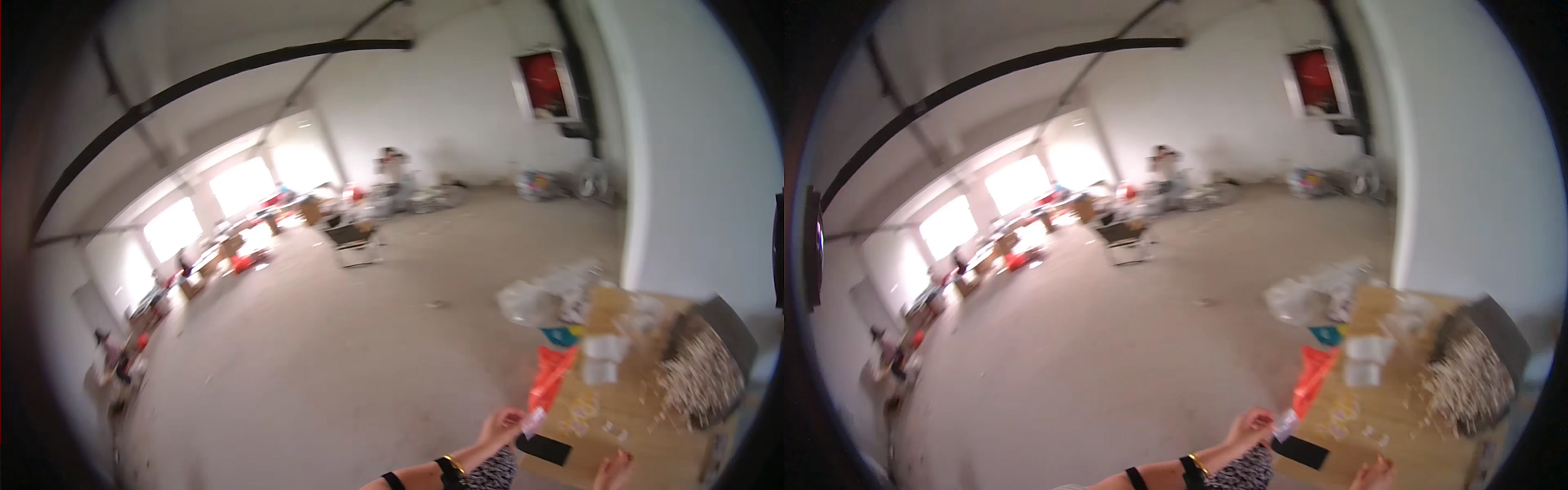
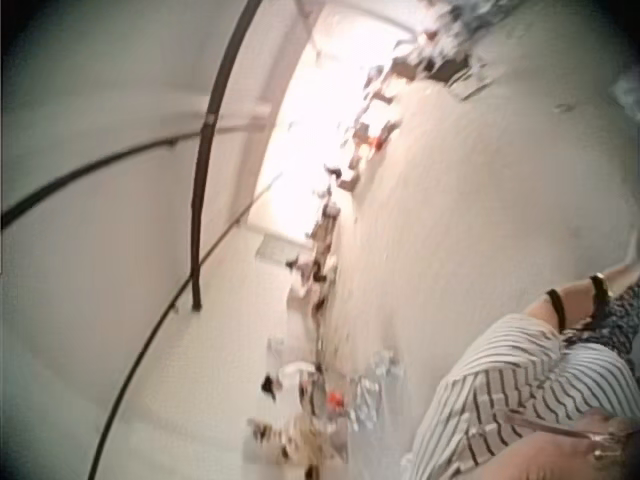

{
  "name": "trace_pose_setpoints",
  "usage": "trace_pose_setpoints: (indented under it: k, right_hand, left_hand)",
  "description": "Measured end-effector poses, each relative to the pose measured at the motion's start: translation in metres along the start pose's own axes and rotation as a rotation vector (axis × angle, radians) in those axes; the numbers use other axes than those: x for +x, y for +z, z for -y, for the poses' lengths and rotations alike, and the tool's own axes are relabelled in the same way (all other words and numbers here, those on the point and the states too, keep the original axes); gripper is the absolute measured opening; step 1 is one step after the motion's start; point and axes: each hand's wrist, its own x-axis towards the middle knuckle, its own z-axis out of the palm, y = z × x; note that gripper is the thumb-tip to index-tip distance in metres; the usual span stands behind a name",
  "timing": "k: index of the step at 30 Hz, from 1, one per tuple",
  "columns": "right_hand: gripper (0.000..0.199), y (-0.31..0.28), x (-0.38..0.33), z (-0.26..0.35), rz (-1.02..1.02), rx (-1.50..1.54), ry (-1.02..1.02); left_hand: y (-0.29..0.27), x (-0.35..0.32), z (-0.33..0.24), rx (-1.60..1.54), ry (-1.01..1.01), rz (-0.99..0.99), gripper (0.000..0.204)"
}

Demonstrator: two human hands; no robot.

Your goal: Sorting and arranging cotton swabs on a table in an industrial or warehouse setting.

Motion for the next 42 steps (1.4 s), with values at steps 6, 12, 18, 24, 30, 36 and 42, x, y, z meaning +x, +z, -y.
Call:
trace_pose_setpoints:
  k: [6,12,18,24,30,36,42]
  right_hand:
    - [0.027,0.101,-0.023,0.009,0.527,0.495,0.224]
    - [0.031,-0.051,0.025,0.17,0.88,1.092,-0.295]
    - [0.036,-0.075,0.03,0.197,0.9,0.958,-0.333]
    - [0.027,-0.047,0.003,0.213,0.564,0.957,-0.317]
    - [0.025,-0.058,0.007,0.194,0.699,0.916,-0.205]
    - [0.022,-0.083,0.015,0.179,0.673,0.899,-0.073]
    - [0.018,-0.1,0.024,0.147,0.813,1.025,0.117]
  left_hand:
    - [-0.032,-0.047,0.03,-0.124,-0.113,0.089,0.022]
    - [-0.041,-0.078,-0.008,-0.075,-0.067,0.02,0.032]
    - [-0.051,-0.081,-0.015,0.193,0.05,0.16,0.038]
    - [-0.053,-0.092,-0.026,0.141,0.018,0.146,0.02]
    - [-0.04,-0.089,-0.048,0.209,0.001,0.209,0.028]
    - [-0.019,-0.089,-0.035,-0.101,0.03,0.205,0.021]
    - [-0.035,-0.092,-0.07,0.41,0.729,0.159,0.077]
